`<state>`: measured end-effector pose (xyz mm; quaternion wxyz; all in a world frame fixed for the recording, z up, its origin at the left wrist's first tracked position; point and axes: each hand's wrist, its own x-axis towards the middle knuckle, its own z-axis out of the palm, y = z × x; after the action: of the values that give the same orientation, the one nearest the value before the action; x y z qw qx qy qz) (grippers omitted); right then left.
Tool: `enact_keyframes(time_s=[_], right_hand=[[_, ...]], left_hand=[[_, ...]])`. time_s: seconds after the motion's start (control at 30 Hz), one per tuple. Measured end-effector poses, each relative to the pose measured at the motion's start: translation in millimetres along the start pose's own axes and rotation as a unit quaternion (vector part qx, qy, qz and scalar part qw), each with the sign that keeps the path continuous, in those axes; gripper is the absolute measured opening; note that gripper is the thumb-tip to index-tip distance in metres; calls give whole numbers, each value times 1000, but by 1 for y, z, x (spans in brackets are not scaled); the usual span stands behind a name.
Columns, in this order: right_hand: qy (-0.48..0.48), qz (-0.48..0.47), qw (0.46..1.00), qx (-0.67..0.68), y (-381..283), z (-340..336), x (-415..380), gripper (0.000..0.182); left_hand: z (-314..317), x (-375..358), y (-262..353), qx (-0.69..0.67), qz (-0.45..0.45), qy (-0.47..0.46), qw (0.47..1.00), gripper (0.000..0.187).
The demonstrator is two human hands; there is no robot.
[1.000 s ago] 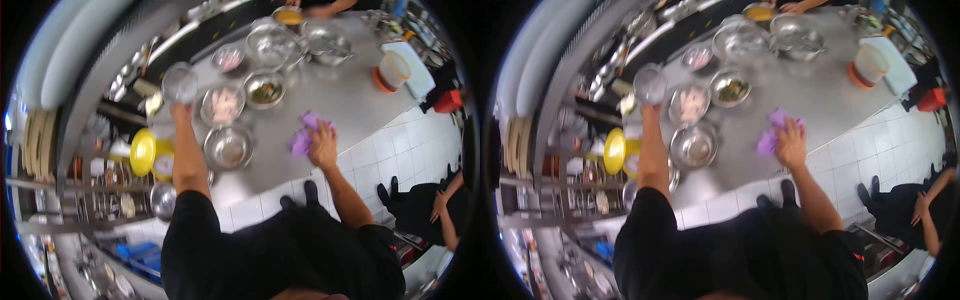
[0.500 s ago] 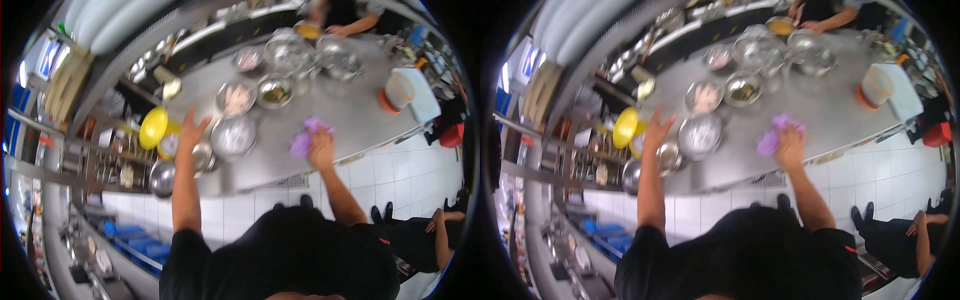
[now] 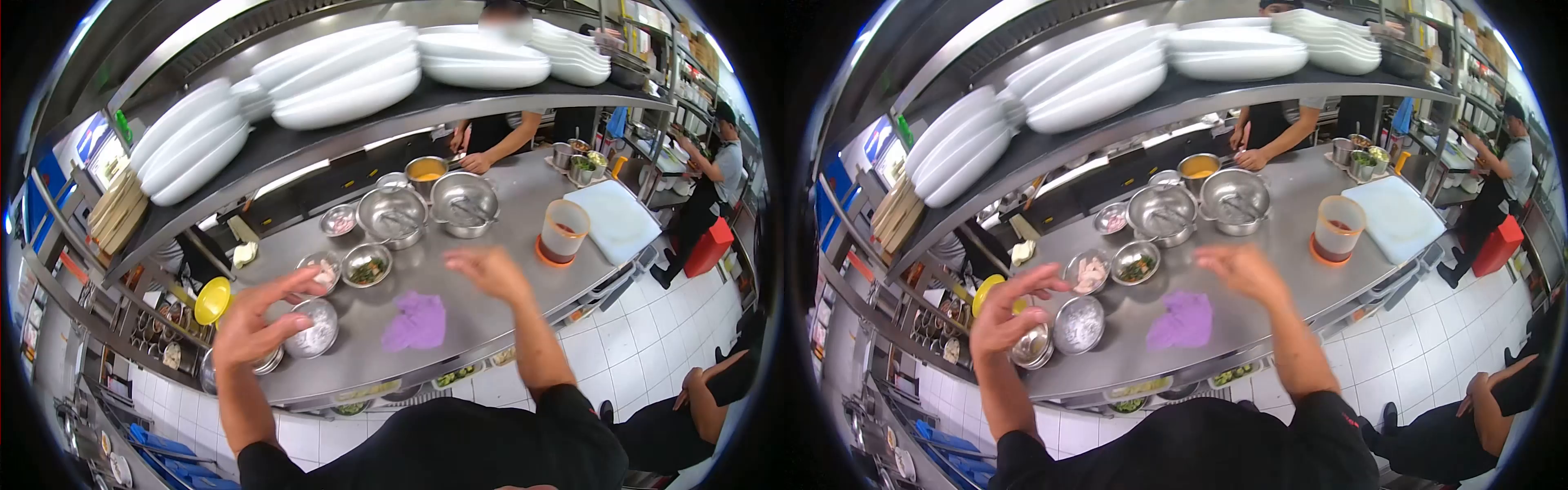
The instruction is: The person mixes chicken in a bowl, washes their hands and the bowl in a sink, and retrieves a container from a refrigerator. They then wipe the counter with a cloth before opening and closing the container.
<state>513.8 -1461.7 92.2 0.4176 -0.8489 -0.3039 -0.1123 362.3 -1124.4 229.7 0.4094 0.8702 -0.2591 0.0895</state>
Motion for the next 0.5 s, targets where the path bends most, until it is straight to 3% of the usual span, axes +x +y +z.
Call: enact_keyframes(time_s=[0.03, 0.07, 0.1, 0.13, 0.17, 0.2, 0.23, 0.3, 0.43, 0.5], right_hand=[[44, -29, 998, -41, -8, -48, 1, 27], [149, -101, 980, -82, 2, -87, 3, 24], [232, -98, 960, -125, -2, -130, 6, 20], [309, -182, 922, -145, 3, -177, 20, 20], [373, -100, 912, -138, 2, -217, 34, 24], [454, -128, 857, -209, 1, -254, 51, 27], [442, -131, 852, -249, 6, -294, 69, 33], [374, -26, 851, -367, 9, -345, 111, 34], [252, 48, 908, -332, 17, -395, 161, 37], [172, 93, 932, -307, 27, -396, 176, 39]], left_hand=[[1, 10, 14, 20, 20, 5, 1000, 61], [3, 20, 26, 46, 39, 24, 998, 61], [6, 31, 36, 71, 55, 44, 995, 62], [12, 43, 49, 95, 80, 61, 990, 63], [18, 54, 56, 84, 100, 70, 989, 61], [25, 63, 64, 75, 115, 52, 989, 61], [32, 72, 72, 67, 130, 34, 989, 60], [52, 91, 88, 96, 159, -31, 982, 59], [99, 108, 109, 218, 167, -109, 955, 57], [115, 107, 107, 204, 131, -136, 961, 57]])
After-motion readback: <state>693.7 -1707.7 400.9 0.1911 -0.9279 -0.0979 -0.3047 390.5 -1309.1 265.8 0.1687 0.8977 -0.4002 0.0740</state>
